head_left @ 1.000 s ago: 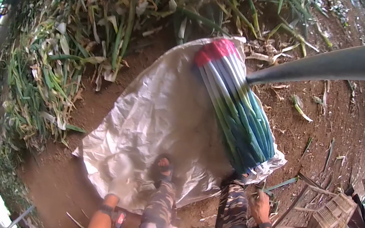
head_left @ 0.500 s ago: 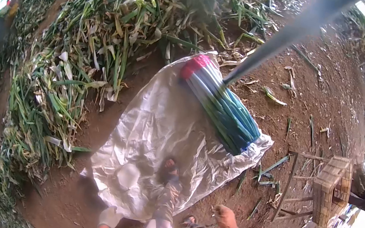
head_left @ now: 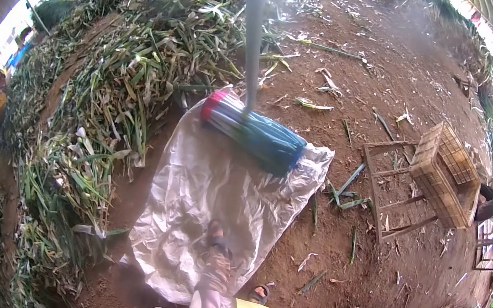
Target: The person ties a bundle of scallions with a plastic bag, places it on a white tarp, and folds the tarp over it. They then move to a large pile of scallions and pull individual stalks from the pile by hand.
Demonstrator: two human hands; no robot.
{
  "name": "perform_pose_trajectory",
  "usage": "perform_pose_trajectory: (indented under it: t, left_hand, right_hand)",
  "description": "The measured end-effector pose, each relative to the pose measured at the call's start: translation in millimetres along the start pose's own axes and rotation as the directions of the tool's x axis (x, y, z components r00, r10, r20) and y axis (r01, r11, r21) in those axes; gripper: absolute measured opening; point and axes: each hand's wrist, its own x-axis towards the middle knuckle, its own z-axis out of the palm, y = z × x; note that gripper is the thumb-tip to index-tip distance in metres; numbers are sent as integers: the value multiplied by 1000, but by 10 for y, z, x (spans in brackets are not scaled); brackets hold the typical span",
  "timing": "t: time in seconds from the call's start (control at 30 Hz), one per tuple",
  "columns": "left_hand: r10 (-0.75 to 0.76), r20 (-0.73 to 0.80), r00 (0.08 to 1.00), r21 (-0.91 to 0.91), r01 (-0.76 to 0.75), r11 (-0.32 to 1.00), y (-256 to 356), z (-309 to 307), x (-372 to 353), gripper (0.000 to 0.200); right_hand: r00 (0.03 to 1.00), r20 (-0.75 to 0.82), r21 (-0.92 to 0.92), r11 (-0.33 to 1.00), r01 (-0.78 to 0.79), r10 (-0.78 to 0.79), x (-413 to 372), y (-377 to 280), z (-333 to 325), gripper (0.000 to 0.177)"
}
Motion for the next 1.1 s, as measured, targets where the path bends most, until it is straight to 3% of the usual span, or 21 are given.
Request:
perform_pose_trajectory:
  t: [0.13, 0.23, 0.3, 0.37, 0.5, 0.6, 0.67, 0.7, 0.77, 0.87, 0.97, 1.0, 1.1]
  left_hand:
    - [-4, -81, 997, -5, 3, 1000, -467, -1, -262, 59]
    - [34, -141, 989, 65, -25, 998, -895, -13, -208, 52]
    - [-33, -148, 988, -68, 23, 997, -1266, 34, -22, 49]
    - [92, -215, 972, 143, -62, 988, -1143, -222, -138, 49]
    - [141, -148, 979, 167, -116, 979, -1460, -530, 99, 54]
    - [265, -200, 943, 207, -224, 952, -2143, -514, 539, 58]
    - [278, -211, 937, 196, -238, 951, -2558, -547, 758, 59]
    - [283, -199, 938, 196, -245, 950, -2688, -575, 904, 58]
    - [263, -196, 945, 160, -234, 959, -3047, -547, 1103, 59]
    - [216, -157, 964, 133, -196, 972, -3524, -456, 1376, 59]
    - [146, -166, 975, 35, -142, 989, -3876, -268, 1708, 58]
    - [189, -205, 960, 42, -184, 982, -3986, -174, 1866, 56]
    - [289, -232, 929, 86, -276, 957, -4264, 164, 2443, 52]
  right_hand:
    - [998, 20, -63, 997, -55, 56, -437, 413, 341, 38]
    - [998, 20, 3, 999, -55, 54, -563, 404, 490, 37]
    - [1000, 18, 19, 1000, -23, 22, -532, 340, 662, 38]
    - [1000, -26, 43, 999, 10, -9, -517, 239, 818, 37]
    - [992, -120, 104, 993, 49, -36, -528, -326, 1133, 30]
    - [975, -189, 66, 989, 132, -118, -379, -794, 1542, 22]
    - [972, -178, 213, 958, 192, -155, -444, -1195, 1827, 26]
    - [970, -142, 112, 970, 216, -200, -423, -1321, 2021, 30]
    - [991, -82, 233, 965, 121, -104, -558, -1775, 2394, 29]
    - [972, -37, 202, 951, 233, -230, -591, -2093, 3146, 29]
    - [983, 42, 124, 978, 170, -176, -423, -2260, 3831, 33]
    - [981, 44, 162, 970, 181, -190, -327, -2252, 4011, 38]
    - [998, 60, 329, 944, -23, 4, 59, -2143, 4522, 41]
